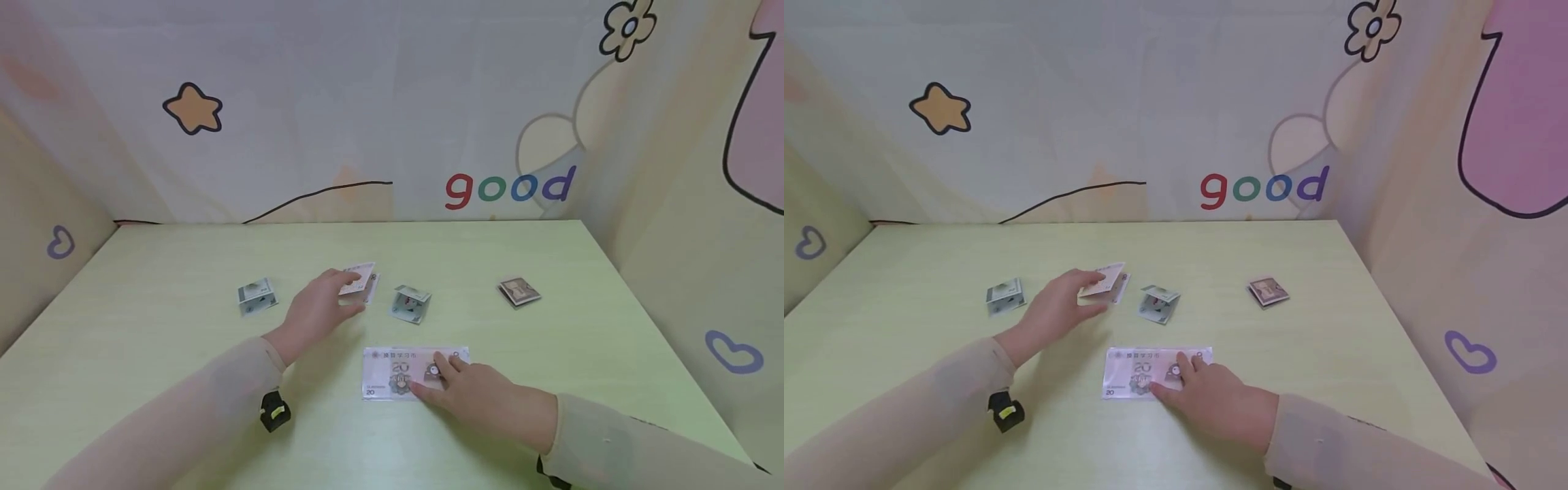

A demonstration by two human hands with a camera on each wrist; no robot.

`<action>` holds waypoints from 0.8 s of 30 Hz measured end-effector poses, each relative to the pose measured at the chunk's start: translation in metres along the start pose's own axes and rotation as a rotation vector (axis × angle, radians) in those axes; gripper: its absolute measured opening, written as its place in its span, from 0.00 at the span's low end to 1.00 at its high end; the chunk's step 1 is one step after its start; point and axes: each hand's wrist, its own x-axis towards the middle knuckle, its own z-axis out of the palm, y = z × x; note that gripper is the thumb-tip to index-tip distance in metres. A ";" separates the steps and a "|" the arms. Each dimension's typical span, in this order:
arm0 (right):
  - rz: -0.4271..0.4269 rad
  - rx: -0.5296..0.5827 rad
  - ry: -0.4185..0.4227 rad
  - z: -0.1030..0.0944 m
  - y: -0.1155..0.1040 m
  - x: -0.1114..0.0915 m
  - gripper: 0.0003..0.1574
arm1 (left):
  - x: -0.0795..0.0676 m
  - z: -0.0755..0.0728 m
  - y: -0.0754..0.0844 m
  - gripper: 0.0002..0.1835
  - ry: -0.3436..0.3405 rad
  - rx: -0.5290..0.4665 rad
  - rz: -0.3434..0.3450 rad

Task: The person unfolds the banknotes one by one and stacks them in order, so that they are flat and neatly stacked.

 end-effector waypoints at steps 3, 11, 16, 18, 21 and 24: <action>0.006 0.002 -0.014 0.000 0.000 0.000 0.38 | 0.011 0.004 -0.007 0.29 -0.007 -0.063 -0.057; 0.010 -0.017 0.017 0.002 0.000 0.000 0.38 | 0.033 0.014 -0.016 0.29 -0.030 -0.080 -0.137; 0.010 -0.011 0.016 0.001 0.000 0.000 0.39 | 0.042 0.020 -0.019 0.25 -0.059 -0.052 -0.155; 0.009 -0.012 0.008 0.000 0.000 0.000 0.39 | 0.043 0.020 -0.019 0.20 -0.062 -0.039 -0.162; 0.007 -0.023 0.007 0.000 0.000 -0.001 0.40 | 0.043 0.015 -0.020 0.13 -0.041 0.008 -0.156; 0.009 -0.028 0.013 0.000 -0.001 -0.001 0.40 | 0.040 0.007 -0.022 0.11 -0.010 0.094 -0.129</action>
